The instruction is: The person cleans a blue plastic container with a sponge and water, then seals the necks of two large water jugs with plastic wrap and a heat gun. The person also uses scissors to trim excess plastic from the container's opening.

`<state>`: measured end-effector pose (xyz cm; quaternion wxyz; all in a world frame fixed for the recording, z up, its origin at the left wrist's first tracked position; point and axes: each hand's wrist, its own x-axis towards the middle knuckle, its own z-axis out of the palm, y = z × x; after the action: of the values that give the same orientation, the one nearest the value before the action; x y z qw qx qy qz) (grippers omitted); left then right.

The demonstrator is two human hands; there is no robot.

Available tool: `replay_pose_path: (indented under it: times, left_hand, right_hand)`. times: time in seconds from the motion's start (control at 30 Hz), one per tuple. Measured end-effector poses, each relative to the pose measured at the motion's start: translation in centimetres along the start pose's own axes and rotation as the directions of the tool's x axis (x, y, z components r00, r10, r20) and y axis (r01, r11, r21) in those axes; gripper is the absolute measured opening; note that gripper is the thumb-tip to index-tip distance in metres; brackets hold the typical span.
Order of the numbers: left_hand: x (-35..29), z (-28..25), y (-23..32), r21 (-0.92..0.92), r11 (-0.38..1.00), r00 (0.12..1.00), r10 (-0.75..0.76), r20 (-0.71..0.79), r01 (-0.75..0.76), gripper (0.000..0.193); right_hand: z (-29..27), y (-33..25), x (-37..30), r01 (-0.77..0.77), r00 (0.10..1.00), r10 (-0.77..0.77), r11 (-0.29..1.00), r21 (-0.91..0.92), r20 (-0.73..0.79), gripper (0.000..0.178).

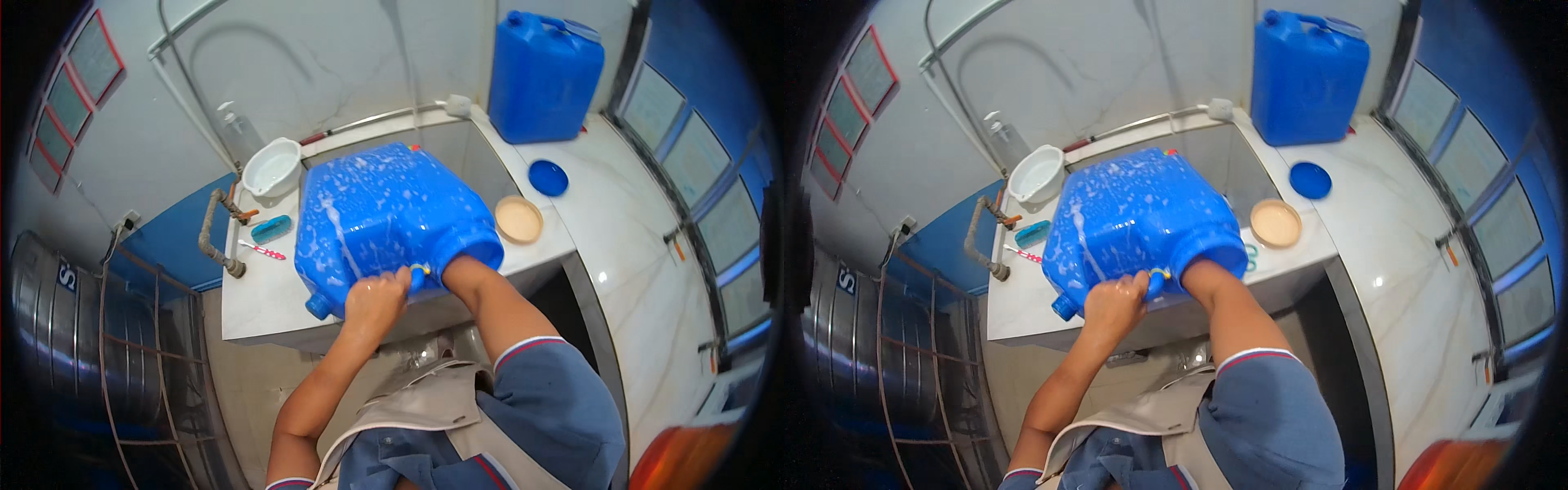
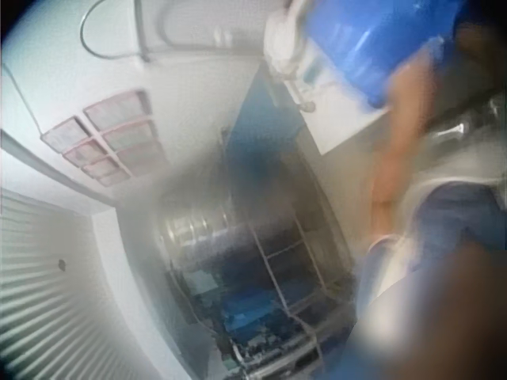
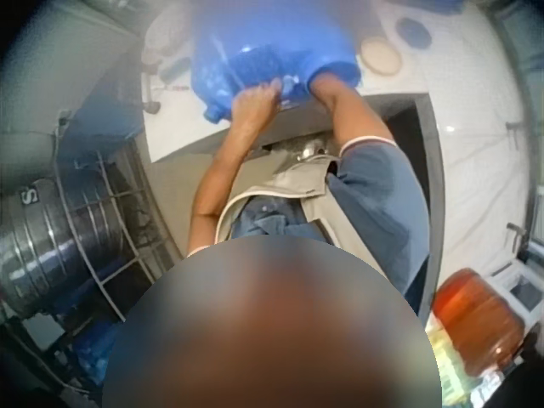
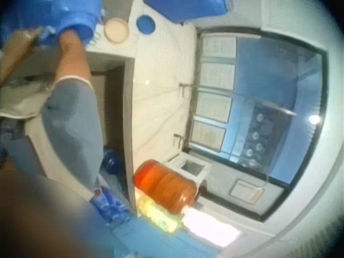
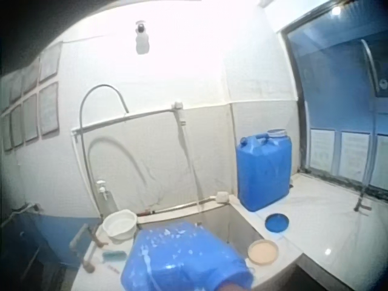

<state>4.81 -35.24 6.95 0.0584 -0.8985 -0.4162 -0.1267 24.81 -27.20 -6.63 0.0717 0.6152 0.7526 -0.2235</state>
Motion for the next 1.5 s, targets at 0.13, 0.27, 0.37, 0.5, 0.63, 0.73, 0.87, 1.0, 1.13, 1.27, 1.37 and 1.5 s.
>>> replay_pose_path:
  times: [0.13,0.27,0.37,0.5,0.63,0.73,0.87,1.0,1.13,1.27,1.37,1.5]
  left_hand:
    - [-0.1,-1.3,-0.8,-0.036,0.999,1.0,-0.001,0.029,0.002,0.024]
    - [0.1,-2.2,-1.4,-0.013,0.997,0.996,0.081,0.046,-0.08,0.022]
    - [0.7,-3.1,-1.6,-0.05,0.997,0.995,0.059,0.08,-0.055,0.02]
    - [2.3,-4.2,-2.3,-0.053,0.998,0.987,0.052,0.153,-0.045,0.019]
    - [2.3,-4.9,-2.8,-0.058,0.998,0.985,0.011,0.17,-0.001,0.02]
    - [2.6,-4.2,-2.5,-0.078,0.996,0.982,0.062,0.181,-0.048,0.02]
    - [2.3,-4.5,-2.5,-0.127,0.992,0.981,0.04,0.192,-0.016,0.02]
    - [2.3,-4.6,-2.8,-0.096,0.995,0.98,0.016,0.197,0.003,0.02]
    - [3.3,-4.3,-2.8,-0.087,0.996,0.983,0.0,0.185,0.016,0.014]
    - [4.2,-4.2,-3.1,-0.1,0.994,0.985,-0.023,0.171,0.041,0.01]
    - [5.7,-2.7,-3.8,-0.119,0.991,0.983,-0.04,0.177,0.062,0.016]
    - [7.6,-1.2,-4.9,-0.126,0.988,0.974,-0.06,0.218,0.089,0.014]
  right_hand:
    - [2.8,1.9,-3.0,-0.036,0.994,0.035,0.999,0.009,0.102,0.023]
    - [3.9,2.3,-4.7,-0.056,0.985,0.056,0.998,-0.003,0.16,0.023]
    - [3.5,2.8,-5.0,-0.044,0.98,0.047,0.999,-0.017,0.192,0.023]
    - [2.9,4.0,-4.9,-0.046,0.978,0.045,0.999,-0.001,0.204,0.023]
    - [1.8,3.9,-3.6,-0.001,0.976,0.007,1.0,-0.027,0.216,0.023]
    - [2.4,4.3,-3.9,-0.027,0.976,0.029,1.0,-0.013,0.218,0.023]
    - [2.5,4.4,-3.9,-0.021,0.972,0.024,1.0,-0.017,0.235,0.023]
    - [2.4,4.4,-3.5,-0.011,0.974,0.019,0.999,-0.038,0.226,0.023]
    - [1.2,4.8,-2.9,-0.007,0.974,0.015,0.999,-0.037,0.224,0.023]
    - [-2.9,4.8,-2.0,0.028,0.981,-0.008,0.994,-0.102,0.194,0.023]
    - [-6.6,3.9,-1.3,0.069,0.984,-0.042,0.985,-0.155,0.172,0.023]
    - [-9.9,1.6,0.3,0.103,0.993,-0.079,0.944,-0.313,0.091,0.024]
